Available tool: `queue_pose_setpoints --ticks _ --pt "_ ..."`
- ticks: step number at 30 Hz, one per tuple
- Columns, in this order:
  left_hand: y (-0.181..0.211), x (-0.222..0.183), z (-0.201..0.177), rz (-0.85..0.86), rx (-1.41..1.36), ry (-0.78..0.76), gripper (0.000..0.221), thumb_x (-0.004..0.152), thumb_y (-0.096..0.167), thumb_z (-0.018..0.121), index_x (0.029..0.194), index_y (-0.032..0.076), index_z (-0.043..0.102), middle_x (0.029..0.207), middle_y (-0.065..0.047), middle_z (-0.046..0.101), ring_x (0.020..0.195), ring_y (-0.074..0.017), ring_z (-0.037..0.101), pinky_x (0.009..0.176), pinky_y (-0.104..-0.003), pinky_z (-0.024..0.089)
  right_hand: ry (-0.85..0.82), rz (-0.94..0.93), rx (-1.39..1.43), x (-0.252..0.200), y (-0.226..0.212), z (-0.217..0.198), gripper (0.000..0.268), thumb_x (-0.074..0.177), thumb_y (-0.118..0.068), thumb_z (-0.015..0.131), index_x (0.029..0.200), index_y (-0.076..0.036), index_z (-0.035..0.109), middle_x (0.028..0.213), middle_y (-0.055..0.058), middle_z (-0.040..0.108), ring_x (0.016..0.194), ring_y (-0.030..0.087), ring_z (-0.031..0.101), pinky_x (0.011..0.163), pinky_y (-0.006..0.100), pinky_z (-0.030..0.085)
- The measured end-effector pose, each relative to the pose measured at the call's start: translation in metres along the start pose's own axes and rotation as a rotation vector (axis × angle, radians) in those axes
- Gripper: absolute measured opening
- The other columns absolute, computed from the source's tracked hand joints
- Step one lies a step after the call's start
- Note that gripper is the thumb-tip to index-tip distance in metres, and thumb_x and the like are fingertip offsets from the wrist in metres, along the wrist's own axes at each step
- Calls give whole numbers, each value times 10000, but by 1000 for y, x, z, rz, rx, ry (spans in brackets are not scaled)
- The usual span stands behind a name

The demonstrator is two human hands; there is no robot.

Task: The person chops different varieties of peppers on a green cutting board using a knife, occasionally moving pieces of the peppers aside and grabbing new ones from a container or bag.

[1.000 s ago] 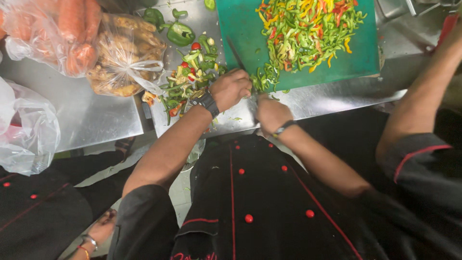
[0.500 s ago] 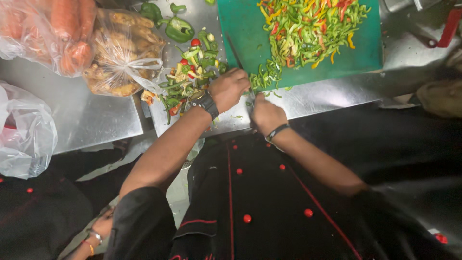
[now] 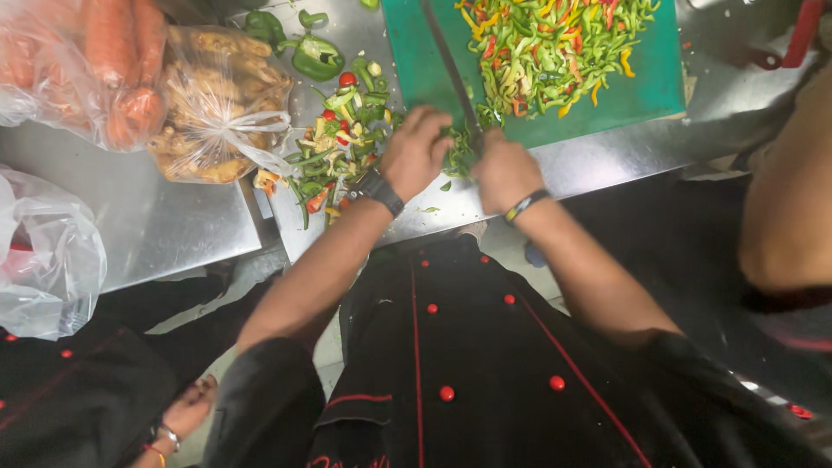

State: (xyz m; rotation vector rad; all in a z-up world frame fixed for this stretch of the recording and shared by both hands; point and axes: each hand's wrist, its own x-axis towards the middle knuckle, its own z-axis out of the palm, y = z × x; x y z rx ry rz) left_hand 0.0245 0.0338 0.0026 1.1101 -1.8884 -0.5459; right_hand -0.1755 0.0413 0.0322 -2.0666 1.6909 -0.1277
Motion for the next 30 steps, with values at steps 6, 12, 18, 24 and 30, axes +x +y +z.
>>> queue_pose_setpoints --ticks 6,12,18,24,30 --pt "39 -26 -16 -243 -48 448 156 982 -14 637 1126 42 661 1125 -136 680 1014 -312 690 906 -389 569 -229 330 241 -35 9 -5 379 863 -198 624 1224 -93 574 743 264 740 743 403 762 744 499 594" --pt "67 -79 -3 -447 -228 134 119 946 72 682 1052 21 694 988 -139 715 820 -244 711 716 -337 563 -206 -5 -70 -44 50 -15 245 763 -213 732 1006 -213 754 876 156 727 830 393 693 730 516 553" --pt "67 -81 19 -462 -183 6 188 925 134 721 1068 14 704 1005 -158 718 781 -258 721 689 -359 573 -246 -576 -477 -31 67 -38 103 577 -150 737 662 -207 744 887 30 667 819 331 716 622 474 580" --pt "71 -90 25 -572 -94 -55 260 907 187 736 1103 20 701 1083 -179 701 876 -317 711 742 -391 593 -196 -516 -387 -31 91 -25 139 598 -144 759 702 -237 762 872 39 670 778 350 700 629 493 573" --pt "63 -82 56 -339 248 -76 580 842 233 774 1328 -29 596 1409 -270 542 1296 -458 495 1090 -502 438 23 -301 -461 2 123 -53 344 523 -142 792 824 -304 826 864 68 658 785 351 697 679 469 581"
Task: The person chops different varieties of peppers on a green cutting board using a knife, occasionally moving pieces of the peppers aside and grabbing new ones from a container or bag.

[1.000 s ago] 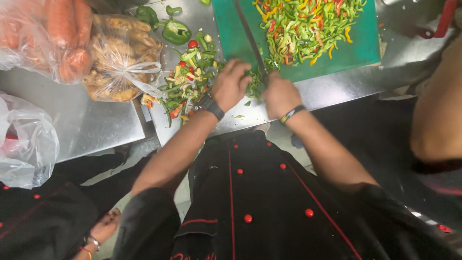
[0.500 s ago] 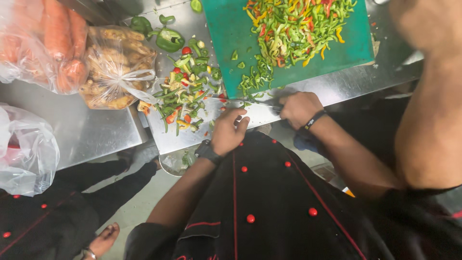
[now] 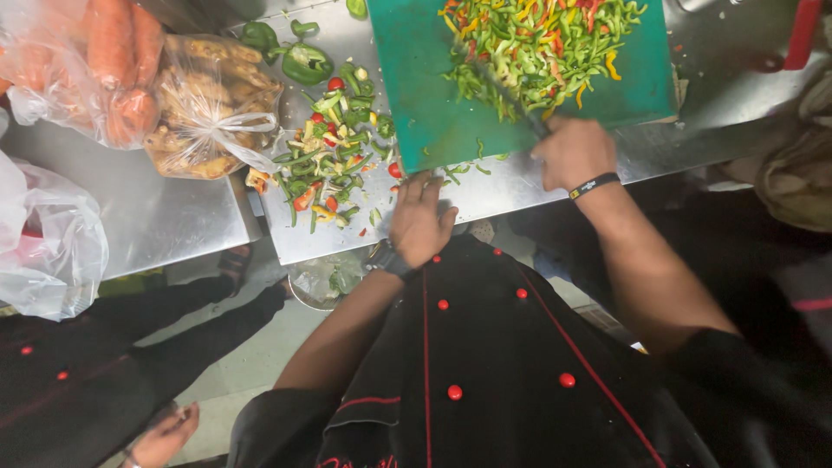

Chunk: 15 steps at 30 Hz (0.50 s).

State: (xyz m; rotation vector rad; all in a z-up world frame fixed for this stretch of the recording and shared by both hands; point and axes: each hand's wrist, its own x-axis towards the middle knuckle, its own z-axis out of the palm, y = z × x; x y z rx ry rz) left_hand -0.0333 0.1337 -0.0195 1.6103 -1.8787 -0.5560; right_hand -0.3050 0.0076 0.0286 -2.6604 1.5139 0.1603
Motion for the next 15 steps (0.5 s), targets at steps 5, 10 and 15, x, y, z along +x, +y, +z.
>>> queue_pose_setpoints --ticks 5,10,15 --pt "13 12 25 58 47 25 852 822 356 799 1439 -113 446 1414 -284 490 1306 -472 447 1134 -520 379 146 -107 127 -5 7 3 290 573 -207 776 853 -257 833 846 62 669 741 330 685 663 449 568" --pt "34 32 36 189 60 5 857 867 439 777 1459 -75 431 1408 -269 485 1284 -443 457 1116 -517 392 296 -56 307 -31 6 36 285 580 -195 738 851 -201 825 807 99 647 714 324 661 652 426 557" --pt "49 51 56 297 248 -103 368 902 378 717 1150 112 659 1151 -117 595 1128 -321 546 960 -469 469 417 -73 424 -51 8 67 281 543 -164 709 810 -159 799 810 99 657 731 321 661 656 407 554"
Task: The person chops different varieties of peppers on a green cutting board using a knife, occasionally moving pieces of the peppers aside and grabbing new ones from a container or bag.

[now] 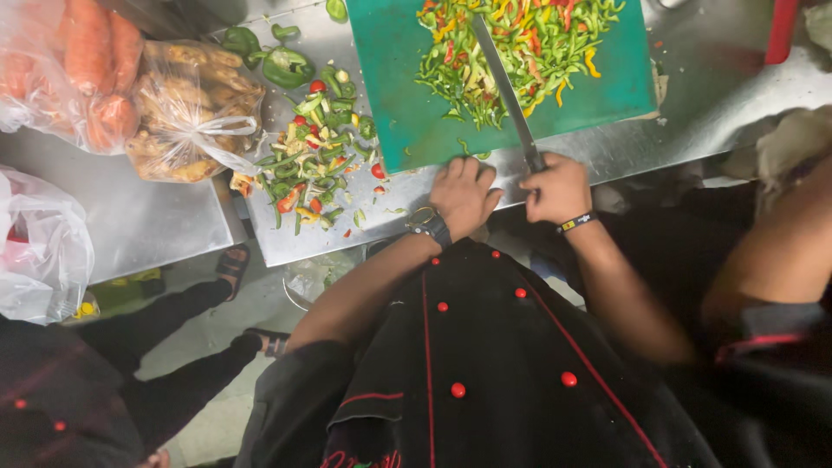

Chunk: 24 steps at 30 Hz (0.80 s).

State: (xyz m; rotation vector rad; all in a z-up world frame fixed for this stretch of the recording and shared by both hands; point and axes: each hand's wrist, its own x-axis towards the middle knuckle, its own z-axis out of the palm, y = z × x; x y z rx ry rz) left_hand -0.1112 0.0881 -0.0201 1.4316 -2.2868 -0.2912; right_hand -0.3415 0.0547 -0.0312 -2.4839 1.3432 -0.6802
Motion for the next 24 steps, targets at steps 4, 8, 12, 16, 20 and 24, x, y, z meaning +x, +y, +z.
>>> queue_pose_setpoints --ticks 4,8,12,16,20,24 --pt "-20 -25 10 208 45 -61 208 849 244 702 1013 120 674 1061 -73 590 1105 -292 564 979 -429 505 17 18 131 -13 6 10 245 580 -96 685 802 -150 773 840 74 678 748 293 676 678 384 562" --pt "-59 -58 23 473 -72 -65 232 823 238 690 986 74 674 1031 -100 583 1077 -304 558 881 -395 529 48 8 177 -14 11 16 240 579 -67 691 796 -145 760 843 59 684 735 273 681 663 372 562" --pt "-77 -52 44 643 -95 -436 90 836 147 711 887 83 674 978 -87 620 1042 -281 612 862 -358 564 74 -20 200 -15 11 12 237 541 -68 674 754 -144 741 835 57 684 733 277 682 655 370 561" --pt "-71 -25 3 110 -470 -229 117 786 80 748 888 136 742 960 -74 738 929 -275 708 843 -386 572 100 -20 231 -18 17 17 250 555 -60 657 776 -137 745 857 53 690 768 274 697 689 361 572" --pt "-64 47 -55 -171 -630 178 325 890 267 792 1137 77 697 1157 -147 728 1005 -294 721 889 -399 580 135 -9 265 -23 22 24 247 573 -53 665 794 -120 753 873 69 694 781 276 703 697 363 573" --pt "-64 61 -65 -307 -250 347 550 993 460 711 1328 32 624 1417 -208 635 1340 -379 580 1168 -470 475 171 5 245 -25 22 27 249 570 -48 656 788 -123 751 886 70 701 802 276 709 716 363 583"
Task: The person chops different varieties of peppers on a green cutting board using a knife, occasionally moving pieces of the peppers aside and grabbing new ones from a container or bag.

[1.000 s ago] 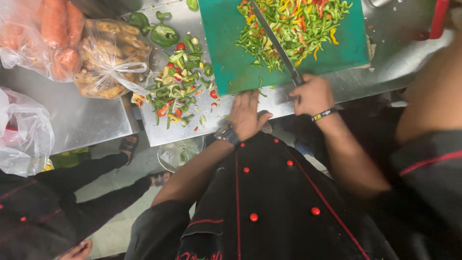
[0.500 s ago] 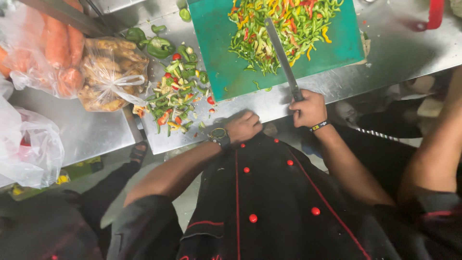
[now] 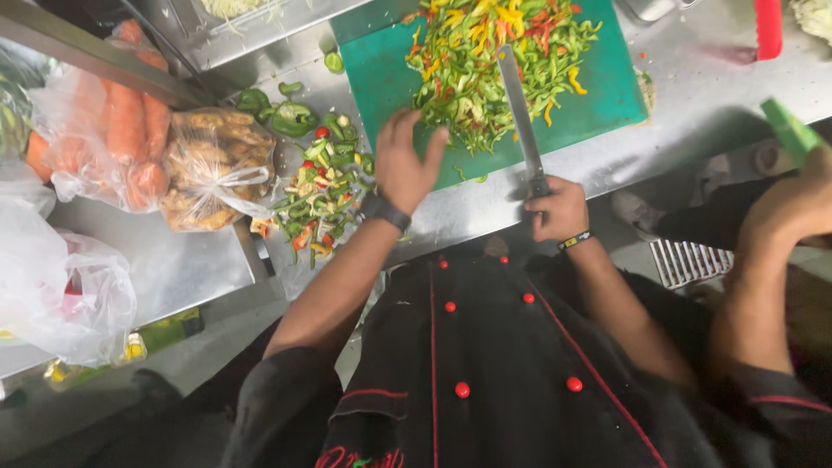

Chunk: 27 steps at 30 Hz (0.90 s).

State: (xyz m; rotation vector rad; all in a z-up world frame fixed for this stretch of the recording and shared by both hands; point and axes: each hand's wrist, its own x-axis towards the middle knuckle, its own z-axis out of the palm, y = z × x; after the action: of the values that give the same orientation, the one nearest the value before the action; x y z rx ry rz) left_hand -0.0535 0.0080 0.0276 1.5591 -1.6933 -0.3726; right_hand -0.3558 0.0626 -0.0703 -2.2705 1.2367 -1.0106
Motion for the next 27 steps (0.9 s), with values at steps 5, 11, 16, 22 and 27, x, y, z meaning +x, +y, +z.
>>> queue_pose_setpoints --ticks 5,11,16,22,27 --pt "2 -37 19 -16 453 -290 1133 834 779 564 1523 -77 287 1588 -344 223 1495 -508 164 1195 -631 112 45 79 5 -8 -2 5 234 551 -60 660 762 -109 747 882 89 696 757 287 707 666 361 575" --pt "5 23 77 -229 447 -226 1152 887 809 476 1614 -24 152 1665 -346 69 1551 -505 24 1250 -603 28 62 37 -66 -8 1 8 282 514 -87 652 776 -114 753 897 97 693 784 300 710 705 373 584" --pt "-3 72 68 -234 248 -248 1181 809 782 591 1571 -17 174 1623 -340 108 1504 -525 104 1214 -593 118 28 69 -64 -7 -1 8 267 532 -85 648 776 -103 754 875 99 690 756 296 698 675 369 573" --pt "-118 76 -51 -10 449 238 602 783 198 737 1349 47 593 1474 -243 489 1413 -471 417 1158 -591 360 -93 162 -214 7 -28 3 297 570 -93 668 834 -149 792 881 98 681 746 306 693 679 393 582" --pt "-161 107 -131 -258 705 -647 606 759 155 724 1348 90 599 1243 -222 651 1195 -408 602 1025 -490 470 -388 13 -268 53 -68 -18 353 479 -114 723 812 -183 815 952 146 660 743 364 673 650 451 567"
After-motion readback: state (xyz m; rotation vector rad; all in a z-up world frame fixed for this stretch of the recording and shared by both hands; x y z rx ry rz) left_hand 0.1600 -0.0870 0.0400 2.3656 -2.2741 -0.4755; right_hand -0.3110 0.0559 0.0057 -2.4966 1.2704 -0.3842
